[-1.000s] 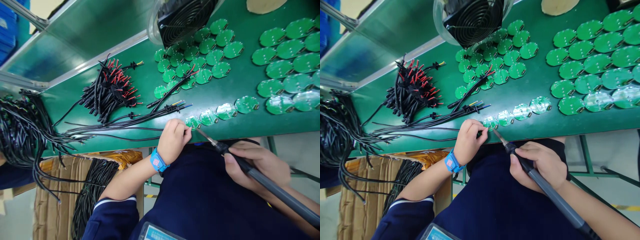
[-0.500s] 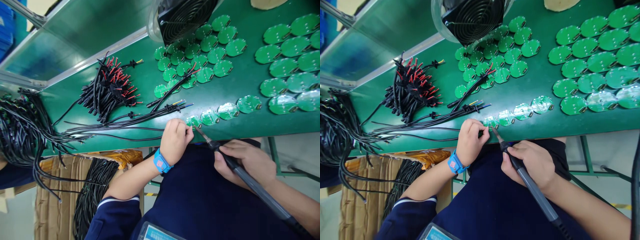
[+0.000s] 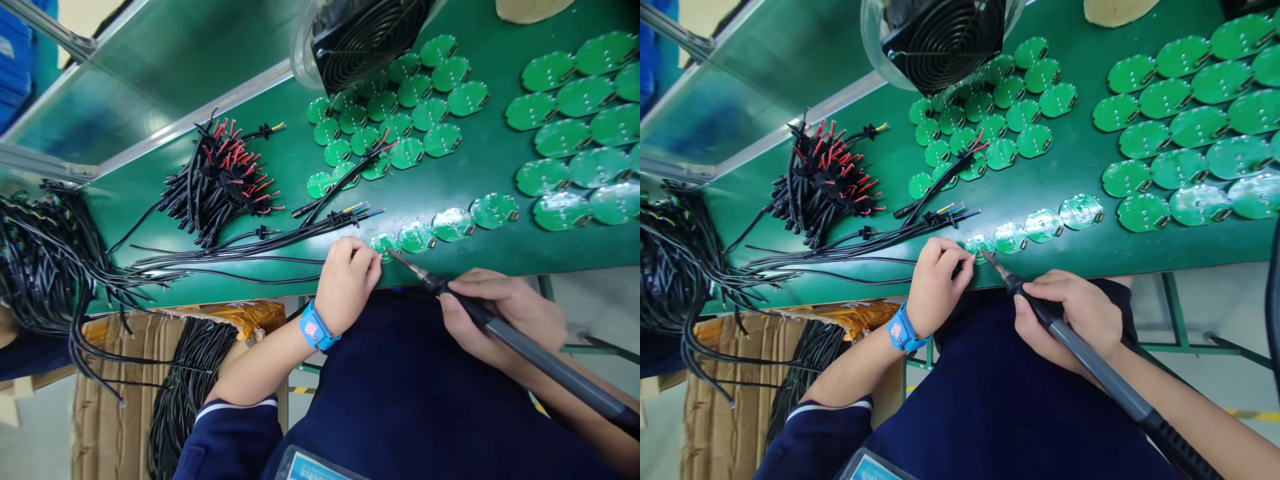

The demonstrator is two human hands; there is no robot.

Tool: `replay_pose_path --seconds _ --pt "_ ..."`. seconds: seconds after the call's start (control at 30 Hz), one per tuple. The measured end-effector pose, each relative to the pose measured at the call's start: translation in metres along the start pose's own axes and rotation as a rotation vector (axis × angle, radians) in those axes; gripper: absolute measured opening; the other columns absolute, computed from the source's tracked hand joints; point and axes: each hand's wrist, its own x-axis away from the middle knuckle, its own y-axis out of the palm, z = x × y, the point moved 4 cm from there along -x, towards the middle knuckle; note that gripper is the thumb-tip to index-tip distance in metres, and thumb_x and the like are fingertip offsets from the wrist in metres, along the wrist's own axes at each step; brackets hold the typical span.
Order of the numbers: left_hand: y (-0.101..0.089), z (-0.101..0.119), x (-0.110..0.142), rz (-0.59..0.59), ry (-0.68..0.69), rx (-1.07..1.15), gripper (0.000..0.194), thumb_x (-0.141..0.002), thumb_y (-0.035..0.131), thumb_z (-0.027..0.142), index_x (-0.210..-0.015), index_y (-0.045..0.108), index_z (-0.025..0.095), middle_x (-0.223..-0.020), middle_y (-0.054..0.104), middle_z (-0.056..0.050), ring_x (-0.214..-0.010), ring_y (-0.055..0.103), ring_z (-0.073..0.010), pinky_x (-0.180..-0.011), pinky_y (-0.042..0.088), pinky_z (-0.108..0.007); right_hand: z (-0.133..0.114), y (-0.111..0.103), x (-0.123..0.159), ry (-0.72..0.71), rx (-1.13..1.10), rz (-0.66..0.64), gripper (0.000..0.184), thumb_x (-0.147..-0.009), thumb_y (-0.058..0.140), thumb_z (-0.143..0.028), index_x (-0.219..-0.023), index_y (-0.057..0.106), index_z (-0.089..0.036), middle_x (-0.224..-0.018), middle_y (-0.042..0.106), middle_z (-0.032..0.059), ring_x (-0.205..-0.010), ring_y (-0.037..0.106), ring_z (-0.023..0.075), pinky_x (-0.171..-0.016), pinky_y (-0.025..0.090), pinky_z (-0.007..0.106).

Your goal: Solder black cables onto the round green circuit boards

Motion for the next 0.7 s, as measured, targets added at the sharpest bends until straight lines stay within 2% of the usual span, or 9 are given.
replay_pose_path --seconds 0.1,0.23,0.37,0.5,0.6,0.7 --pt "-0.002 0.000 -0.002 -0.033 -0.024 0.024 0.009 -0.086 0.052 0.019 -0.078 0.055 0.015 -0.084 0.050 -0.006 -0.080 0.049 -0.0156 -0.072 0.045 -0.029 -0.001 0.005 -0.001 -0.093 -0.015 -0.063 0.008 -0.074 0.062 -0.025 -0.079 0.058 -0.019 -0.066 0.064 0.0011 -0.059 0.064 0.0136 -0.060 0.056 0.026" --pt "-0.004 0.000 -0.006 -0.070 -0.056 0.064 0.009 -0.086 0.052 0.017 -0.078 0.056 0.015 -0.084 0.050 -0.006 -0.080 0.049 -0.0155 -0.073 0.046 -0.030 -0.001 0.005 -0.003 -0.135 -0.028 -0.073 0.010 -0.073 0.063 -0.021 -0.080 0.056 -0.019 -0.067 0.063 0.0013 -0.061 0.063 0.0134 -0.057 0.055 0.024" --pt "-0.007 0.000 -0.011 -0.111 -0.092 0.100 0.008 -0.085 0.053 0.016 -0.077 0.055 0.015 -0.083 0.050 -0.005 -0.079 0.050 -0.0158 -0.074 0.046 -0.031 -0.002 0.008 -0.004 -0.131 0.034 -0.161 0.008 -0.073 0.063 -0.019 -0.073 0.055 -0.019 -0.065 0.062 0.0003 -0.056 0.061 0.0119 -0.056 0.054 0.022" --pt "-0.008 -0.001 -0.017 -0.170 -0.126 0.121 0.008 -0.082 0.055 0.013 -0.074 0.055 0.015 -0.082 0.049 -0.005 -0.080 0.050 -0.0164 -0.075 0.047 -0.032 -0.005 0.005 -0.002 -0.142 0.041 -0.092 0.010 -0.073 0.063 -0.020 -0.078 0.055 -0.019 -0.068 0.063 0.0004 -0.060 0.063 0.0126 -0.058 0.053 0.022" --pt "-0.007 -0.003 -0.020 -0.206 -0.134 0.131 0.010 -0.080 0.056 0.011 -0.071 0.054 0.015 -0.080 0.049 -0.005 -0.079 0.051 -0.0165 -0.075 0.047 -0.032 0.003 0.001 0.003 0.025 0.000 -0.067 0.015 -0.074 0.064 -0.027 -0.085 0.057 -0.019 -0.077 0.066 0.0026 -0.065 0.065 0.0143 -0.056 0.052 0.024" --pt "-0.007 -0.004 -0.023 -0.224 -0.136 0.121 0.012 -0.080 0.057 0.011 -0.069 0.054 0.015 -0.079 0.049 -0.005 -0.079 0.051 -0.0165 -0.074 0.046 -0.031 0.016 -0.004 0.009 0.220 -0.156 -0.038 0.015 -0.073 0.065 -0.027 -0.084 0.058 -0.020 -0.078 0.066 0.0030 -0.063 0.063 0.0133 -0.052 0.050 0.024"
